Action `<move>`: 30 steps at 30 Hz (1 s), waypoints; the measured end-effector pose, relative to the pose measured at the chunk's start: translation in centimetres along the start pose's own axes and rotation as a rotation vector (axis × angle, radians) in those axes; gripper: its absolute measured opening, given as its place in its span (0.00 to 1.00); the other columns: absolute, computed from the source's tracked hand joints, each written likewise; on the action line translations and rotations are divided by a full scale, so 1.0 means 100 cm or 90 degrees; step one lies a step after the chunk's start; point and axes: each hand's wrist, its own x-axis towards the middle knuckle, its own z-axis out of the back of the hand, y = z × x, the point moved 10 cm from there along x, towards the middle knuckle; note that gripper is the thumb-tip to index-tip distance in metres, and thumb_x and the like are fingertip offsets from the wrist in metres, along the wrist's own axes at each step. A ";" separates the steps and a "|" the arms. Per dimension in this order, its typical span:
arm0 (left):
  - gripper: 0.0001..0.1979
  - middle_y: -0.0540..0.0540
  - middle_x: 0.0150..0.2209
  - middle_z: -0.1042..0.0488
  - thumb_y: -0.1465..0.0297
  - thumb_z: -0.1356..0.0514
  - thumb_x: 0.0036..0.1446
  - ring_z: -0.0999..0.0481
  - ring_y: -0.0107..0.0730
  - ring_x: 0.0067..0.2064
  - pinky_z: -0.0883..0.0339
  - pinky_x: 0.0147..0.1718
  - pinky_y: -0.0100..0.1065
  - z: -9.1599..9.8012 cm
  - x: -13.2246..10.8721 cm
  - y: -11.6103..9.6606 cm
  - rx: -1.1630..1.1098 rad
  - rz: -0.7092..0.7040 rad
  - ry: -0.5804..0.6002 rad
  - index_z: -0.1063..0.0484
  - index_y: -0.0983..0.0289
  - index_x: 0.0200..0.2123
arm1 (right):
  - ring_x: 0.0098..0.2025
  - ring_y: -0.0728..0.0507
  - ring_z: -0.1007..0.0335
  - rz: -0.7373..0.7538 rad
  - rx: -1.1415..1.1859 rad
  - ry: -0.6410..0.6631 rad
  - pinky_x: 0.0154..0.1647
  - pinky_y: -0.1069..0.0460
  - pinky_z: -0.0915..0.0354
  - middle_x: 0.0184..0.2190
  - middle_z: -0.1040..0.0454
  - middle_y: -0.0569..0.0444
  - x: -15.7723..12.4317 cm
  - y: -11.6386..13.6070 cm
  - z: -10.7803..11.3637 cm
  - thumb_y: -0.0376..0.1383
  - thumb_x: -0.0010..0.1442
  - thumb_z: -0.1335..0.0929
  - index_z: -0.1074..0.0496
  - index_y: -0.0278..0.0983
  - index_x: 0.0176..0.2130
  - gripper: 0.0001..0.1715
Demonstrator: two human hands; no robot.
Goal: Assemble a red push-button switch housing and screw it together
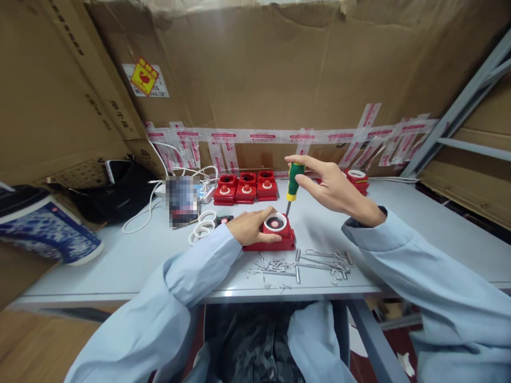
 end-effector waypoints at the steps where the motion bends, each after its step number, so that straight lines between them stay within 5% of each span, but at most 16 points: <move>1: 0.28 0.56 0.48 0.27 0.48 0.45 0.53 0.26 0.47 0.46 0.37 0.42 0.39 0.000 0.000 0.000 0.001 0.003 0.002 0.43 0.57 0.51 | 0.48 0.44 0.30 0.002 0.028 0.018 0.49 0.48 0.35 0.49 0.27 0.51 0.001 0.000 -0.002 0.34 0.60 0.37 0.32 0.38 0.53 0.22; 5: 0.29 0.57 0.48 0.27 0.47 0.45 0.53 0.26 0.47 0.46 0.37 0.42 0.39 -0.002 0.001 0.003 0.002 0.010 0.009 0.44 0.58 0.51 | 0.36 0.47 0.29 -0.004 0.080 0.034 0.38 0.51 0.33 0.42 0.25 0.51 0.004 -0.002 -0.010 0.39 0.58 0.34 0.30 0.36 0.49 0.20; 8: 0.28 0.57 0.48 0.27 0.47 0.45 0.53 0.26 0.47 0.46 0.37 0.42 0.39 -0.002 0.001 0.004 0.009 0.013 0.005 0.43 0.58 0.50 | 0.26 0.50 0.38 -0.019 -0.013 -0.054 0.27 0.54 0.40 0.29 0.29 0.56 0.005 -0.005 -0.006 0.45 0.55 0.31 0.30 0.36 0.41 0.17; 13: 0.28 0.56 0.47 0.27 0.47 0.45 0.53 0.26 0.49 0.46 0.37 0.42 0.40 -0.001 0.001 0.003 0.017 0.017 0.009 0.43 0.58 0.50 | 0.24 0.49 0.42 -0.038 -0.159 -0.139 0.28 0.53 0.43 0.23 0.34 0.58 0.002 -0.009 -0.011 0.45 0.61 0.37 0.32 0.37 0.40 0.16; 17: 0.28 0.57 0.47 0.27 0.47 0.45 0.53 0.27 0.50 0.47 0.37 0.42 0.41 -0.001 0.001 0.003 0.025 0.032 0.011 0.43 0.58 0.49 | 0.32 0.48 0.35 0.003 -0.043 -0.071 0.33 0.53 0.39 0.36 0.28 0.53 0.002 -0.009 -0.023 0.40 0.62 0.38 0.37 0.38 0.51 0.18; 23: 0.28 0.56 0.47 0.27 0.47 0.45 0.53 0.27 0.48 0.47 0.37 0.43 0.40 -0.002 0.001 0.003 0.006 0.018 0.011 0.43 0.57 0.49 | 0.28 0.49 0.35 -0.022 -0.048 0.132 0.30 0.53 0.41 0.37 0.26 0.54 0.005 0.003 -0.023 0.34 0.61 0.40 0.35 0.38 0.52 0.19; 26: 0.27 0.55 0.47 0.27 0.48 0.44 0.53 0.26 0.48 0.46 0.37 0.43 0.40 -0.002 0.002 0.003 0.001 0.018 0.017 0.43 0.57 0.49 | 0.27 0.48 0.35 -0.033 -0.177 0.156 0.30 0.52 0.43 0.31 0.25 0.53 0.011 0.007 -0.016 0.38 0.62 0.39 0.32 0.37 0.49 0.18; 30: 0.27 0.55 0.48 0.27 0.48 0.44 0.53 0.27 0.49 0.47 0.38 0.43 0.41 -0.001 0.001 0.002 0.002 0.020 0.015 0.44 0.57 0.50 | 0.29 0.41 0.33 -0.136 -0.487 0.043 0.29 0.50 0.46 0.26 0.26 0.46 0.018 -0.003 0.000 0.52 0.60 0.40 0.27 0.33 0.33 0.26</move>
